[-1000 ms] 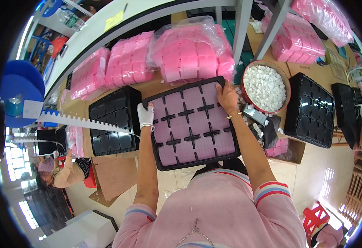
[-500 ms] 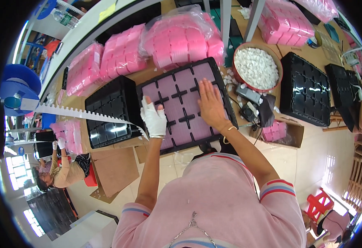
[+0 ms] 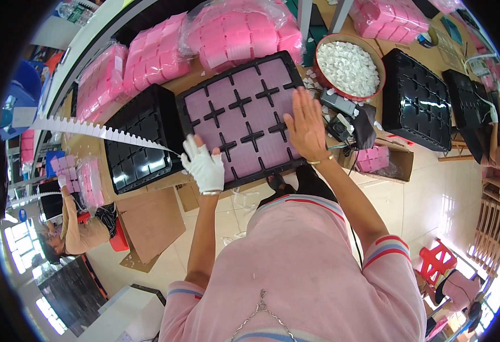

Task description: The person peels adhesive pieces from a tape strip and attaches them to black trays by hand, then fits pink foam inserts into the trays and presses them down.

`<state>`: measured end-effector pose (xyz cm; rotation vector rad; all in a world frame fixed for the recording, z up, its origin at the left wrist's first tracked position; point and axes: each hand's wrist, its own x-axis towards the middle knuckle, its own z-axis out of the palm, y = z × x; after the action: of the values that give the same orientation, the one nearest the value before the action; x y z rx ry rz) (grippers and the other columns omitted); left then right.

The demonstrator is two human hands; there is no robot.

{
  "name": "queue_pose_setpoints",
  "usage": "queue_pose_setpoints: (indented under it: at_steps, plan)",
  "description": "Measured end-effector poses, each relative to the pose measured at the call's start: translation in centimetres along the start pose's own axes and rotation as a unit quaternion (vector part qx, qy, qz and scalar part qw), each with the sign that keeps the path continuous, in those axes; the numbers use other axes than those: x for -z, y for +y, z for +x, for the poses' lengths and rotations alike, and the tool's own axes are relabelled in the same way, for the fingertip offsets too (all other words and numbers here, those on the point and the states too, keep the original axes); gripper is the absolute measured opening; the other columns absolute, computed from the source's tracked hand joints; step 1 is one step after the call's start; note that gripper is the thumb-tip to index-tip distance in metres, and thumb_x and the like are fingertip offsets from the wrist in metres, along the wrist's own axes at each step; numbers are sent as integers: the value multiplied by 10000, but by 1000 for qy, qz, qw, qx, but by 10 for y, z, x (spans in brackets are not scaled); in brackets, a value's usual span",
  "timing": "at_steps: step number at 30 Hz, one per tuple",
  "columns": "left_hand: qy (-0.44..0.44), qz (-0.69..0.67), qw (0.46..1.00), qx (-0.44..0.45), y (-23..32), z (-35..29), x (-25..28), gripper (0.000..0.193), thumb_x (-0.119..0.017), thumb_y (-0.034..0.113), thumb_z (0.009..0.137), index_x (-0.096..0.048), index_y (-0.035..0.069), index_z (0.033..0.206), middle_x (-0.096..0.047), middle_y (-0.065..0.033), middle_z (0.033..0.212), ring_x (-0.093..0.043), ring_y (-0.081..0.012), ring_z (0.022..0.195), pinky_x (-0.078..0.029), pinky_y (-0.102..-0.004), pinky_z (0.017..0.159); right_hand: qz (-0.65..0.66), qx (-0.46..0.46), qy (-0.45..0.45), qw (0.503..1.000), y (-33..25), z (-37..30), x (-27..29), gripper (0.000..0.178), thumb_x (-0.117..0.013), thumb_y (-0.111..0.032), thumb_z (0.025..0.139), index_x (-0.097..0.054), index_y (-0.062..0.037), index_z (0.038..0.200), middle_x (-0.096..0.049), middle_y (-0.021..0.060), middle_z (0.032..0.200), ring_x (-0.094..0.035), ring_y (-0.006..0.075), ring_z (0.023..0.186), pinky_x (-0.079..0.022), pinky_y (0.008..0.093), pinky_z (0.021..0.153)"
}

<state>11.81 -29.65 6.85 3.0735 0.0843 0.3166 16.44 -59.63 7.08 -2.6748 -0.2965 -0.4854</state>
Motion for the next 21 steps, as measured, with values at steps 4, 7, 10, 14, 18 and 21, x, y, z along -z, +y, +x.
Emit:
queue_pose_setpoints:
  at_steps: [4, 7, 10, 14, 18, 21]
  plan:
    - [-27, -123, 985, 116, -11, -34, 0, 917, -769, 335, 834, -308, -48, 1528, -362, -300, 1547, -427, -440, 1381, -331, -496, 1134, 15, -129, -1, 992, -12, -47, 20, 794, -631, -284, 965, -217, 40, 1561, -306, 243, 1598, -290, 418, 1481, -273, 525, 1185]
    - [-54, -254, 946, 192, -18, -51, -2, 959, -742, 352, 884, -179, 16, 1584, -457, -314, 1476, -538, -458, 1269, -422, -465, 1064, 93, -140, 4, 986, 7, -69, 7, 758, -613, -200, 979, -195, 6, 1576, -298, 272, 1594, -334, 448, 1452, -336, 463, 1160]
    - [-114, -319, 901, 270, -23, -55, -8, 956, -687, 380, 949, -51, 161, 1628, -503, -309, 1445, -585, -450, 1232, -461, -446, 1028, 143, -134, 2, 981, 26, -72, 3, 734, -610, -125, 970, -210, -6, 1574, -366, 288, 1552, -416, 454, 1400, -402, 424, 1120]
    - [-117, -331, 889, 295, -10, -47, 4, 936, -696, 350, 942, -99, 105, 1619, -539, -303, 1412, -591, -433, 1238, -454, -433, 1039, 154, -123, -17, 980, 22, -70, 5, 779, -627, -109, 940, -200, -41, 1588, -356, 251, 1572, -417, 426, 1407, -399, 414, 1125]
    - [-119, -373, 874, 287, -16, -45, 5, 892, -705, 296, 936, -166, 42, 1600, -510, -288, 1453, -588, -409, 1252, -442, -411, 1056, 207, -133, -52, 968, 27, -69, 14, 815, -632, 16, 874, -229, -35, 1580, -360, 253, 1571, -389, 396, 1440, -355, 399, 1161]
    - [-74, -387, 889, 232, -30, -50, -15, 891, -690, 220, 927, -138, 80, 1612, -580, -291, 1362, -631, -409, 1175, -474, -422, 1005, 239, -122, -78, 960, 36, -67, 19, 832, -631, 50, 850, -241, -34, 1580, -349, 223, 1590, -369, 373, 1461, -326, 389, 1181]
